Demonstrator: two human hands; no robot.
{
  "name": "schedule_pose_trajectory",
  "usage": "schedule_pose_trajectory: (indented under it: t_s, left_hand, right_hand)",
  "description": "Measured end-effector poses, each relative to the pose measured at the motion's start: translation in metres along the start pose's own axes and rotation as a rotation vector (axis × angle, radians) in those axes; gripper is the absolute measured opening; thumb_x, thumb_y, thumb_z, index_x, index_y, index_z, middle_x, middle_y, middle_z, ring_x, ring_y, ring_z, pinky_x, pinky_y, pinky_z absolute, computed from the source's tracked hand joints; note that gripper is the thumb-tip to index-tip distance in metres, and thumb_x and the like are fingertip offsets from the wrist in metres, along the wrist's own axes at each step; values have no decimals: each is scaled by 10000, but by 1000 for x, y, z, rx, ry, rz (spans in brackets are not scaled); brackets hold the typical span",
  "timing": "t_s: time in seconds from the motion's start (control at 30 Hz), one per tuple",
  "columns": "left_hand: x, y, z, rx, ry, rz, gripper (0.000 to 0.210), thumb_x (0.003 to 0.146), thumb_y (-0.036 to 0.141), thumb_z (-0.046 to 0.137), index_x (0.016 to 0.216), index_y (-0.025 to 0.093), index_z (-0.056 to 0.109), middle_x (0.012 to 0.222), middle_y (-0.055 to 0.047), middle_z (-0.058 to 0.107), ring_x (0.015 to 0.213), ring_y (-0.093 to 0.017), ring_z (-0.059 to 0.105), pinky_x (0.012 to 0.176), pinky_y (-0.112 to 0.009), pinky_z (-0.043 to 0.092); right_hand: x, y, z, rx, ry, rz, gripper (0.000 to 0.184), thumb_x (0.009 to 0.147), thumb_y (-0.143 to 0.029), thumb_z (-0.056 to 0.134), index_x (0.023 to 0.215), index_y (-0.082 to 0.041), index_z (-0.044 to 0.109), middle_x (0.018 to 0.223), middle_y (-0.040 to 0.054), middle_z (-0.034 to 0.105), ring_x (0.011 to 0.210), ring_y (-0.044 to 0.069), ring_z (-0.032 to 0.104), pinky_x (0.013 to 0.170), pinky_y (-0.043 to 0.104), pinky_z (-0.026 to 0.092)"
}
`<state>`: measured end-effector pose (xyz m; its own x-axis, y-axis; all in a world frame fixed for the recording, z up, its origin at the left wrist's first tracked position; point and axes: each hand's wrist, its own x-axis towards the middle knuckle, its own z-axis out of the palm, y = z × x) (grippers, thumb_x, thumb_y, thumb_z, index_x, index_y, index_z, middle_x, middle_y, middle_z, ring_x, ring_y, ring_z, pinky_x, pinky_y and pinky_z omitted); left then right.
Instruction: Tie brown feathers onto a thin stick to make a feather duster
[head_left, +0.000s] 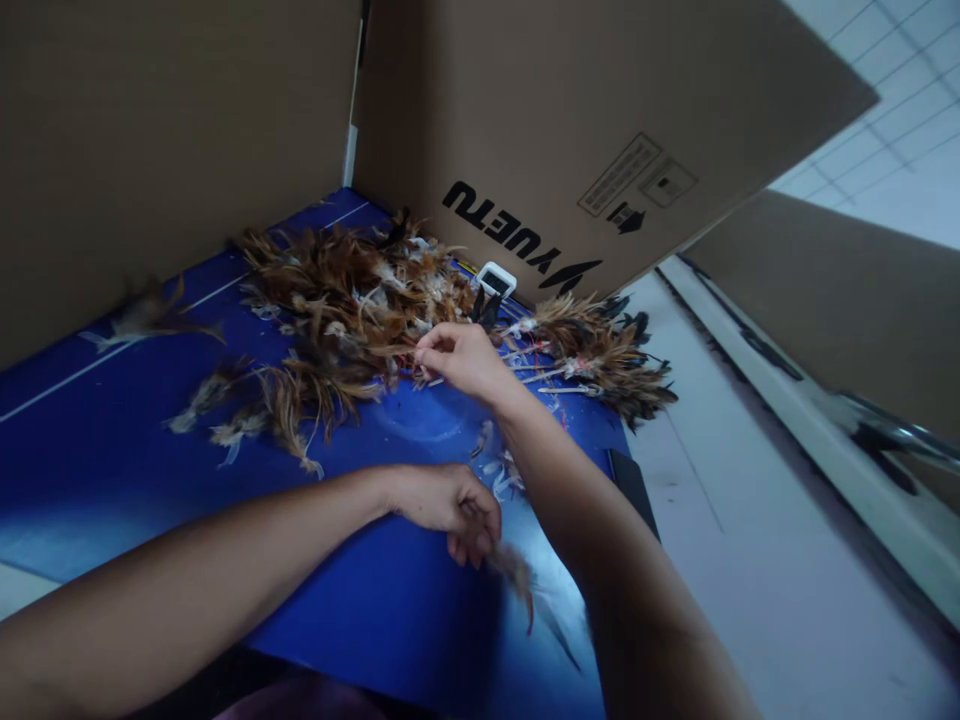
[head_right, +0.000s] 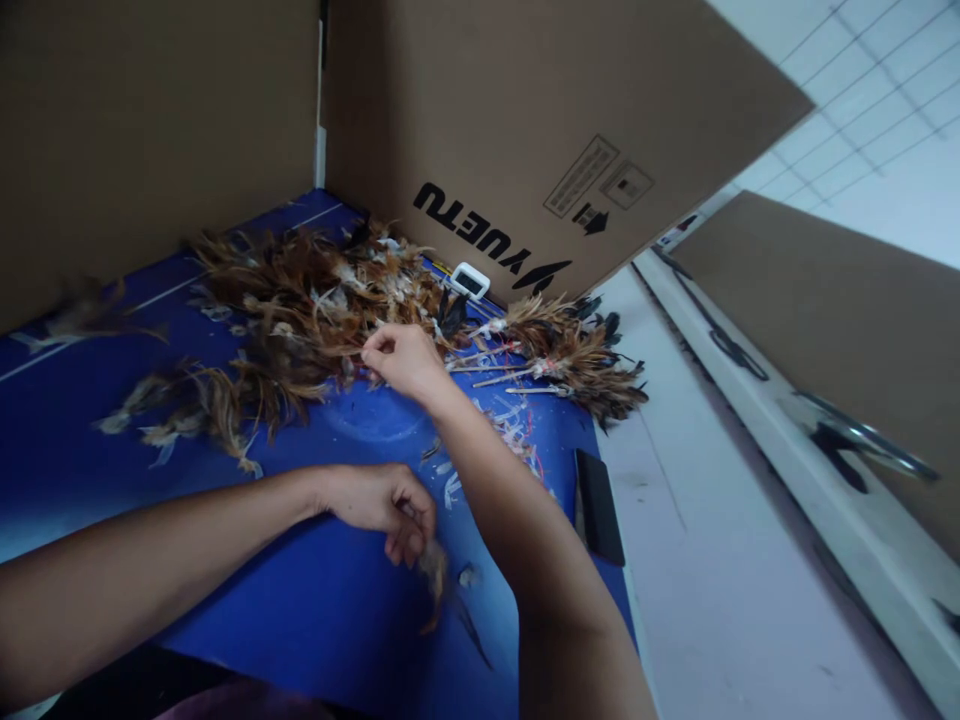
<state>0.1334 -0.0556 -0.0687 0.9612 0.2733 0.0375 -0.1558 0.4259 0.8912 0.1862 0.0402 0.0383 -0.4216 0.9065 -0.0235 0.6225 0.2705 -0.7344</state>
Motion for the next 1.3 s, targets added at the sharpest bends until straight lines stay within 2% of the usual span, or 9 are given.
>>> schedule_pose_trajectory:
  t_s: [0.27,0.5,0.57,0.7,0.8,0.93,1.0,1.13,1.3]
  left_hand:
    - [-6,9,4,66,22,-17,443,589,541,819,753,150,691,606,5,693,503,-95,637,512,-195,524]
    - [-7,11,5,73,40,-19,424,607,511,825,758,137,693,599,-3,692,501,-96,634,511,-198,518]
    - [-6,10,5,62,35,-12,417,608,501,830,760,136,695,599,-3,694,497,-98,635,506,-200,519]
    - [-4,8,4,55,27,-11,419,605,505,830,758,137,700,597,1,692,497,-99,635,502,-199,519]
    - [-4,8,4,70,34,-27,425,603,514,827,761,140,702,604,-2,693,513,-100,636,512,-201,523]
    - [-4,9,4,80,37,-27,416,608,507,827,769,145,699,621,-6,697,529,-107,637,517,-214,523]
    - [-4,10,5,82,39,-32,417,604,509,828,763,148,695,620,-4,694,530,-108,635,516,-216,521]
    - [-4,12,6,78,49,-44,365,621,464,830,745,151,688,609,6,686,520,-106,630,515,-216,516]
    - [-2,9,5,60,38,-60,218,647,303,824,712,152,680,587,19,675,499,-102,620,496,-205,501]
  right_hand:
    - [-35,-14,-47,351,139,130,104,683,-193,697,740,-144,625,605,5,650,501,96,593,362,154,325]
    - [-76,-3,-76,261,216,109,212,675,-303,748,783,-150,648,552,-18,605,453,86,530,380,182,332]
    - [-96,5,-89,176,171,119,237,700,-352,741,808,-158,656,560,-18,610,457,90,521,414,202,367]
    - [-124,28,-108,-242,-99,133,159,754,-309,689,836,-176,717,754,44,710,639,156,626,583,274,475]
    - [-120,35,-95,-490,-37,-18,153,805,-190,629,922,-184,727,929,71,722,828,192,655,759,319,491]
    - [-86,29,-43,-501,-78,-309,261,834,-69,556,1045,-163,677,1100,85,668,1030,187,616,907,303,460]
    - [-68,25,-19,-663,-154,-348,342,850,-55,509,1150,-164,632,1183,107,615,1042,199,599,860,299,468]
    - [-46,21,1,-988,-244,-326,241,891,-113,460,1044,-160,641,1129,124,592,942,213,593,711,288,438]
    - [-33,6,4,-846,-229,-362,200,886,-135,460,1004,-173,617,1012,76,642,878,188,590,700,266,388]
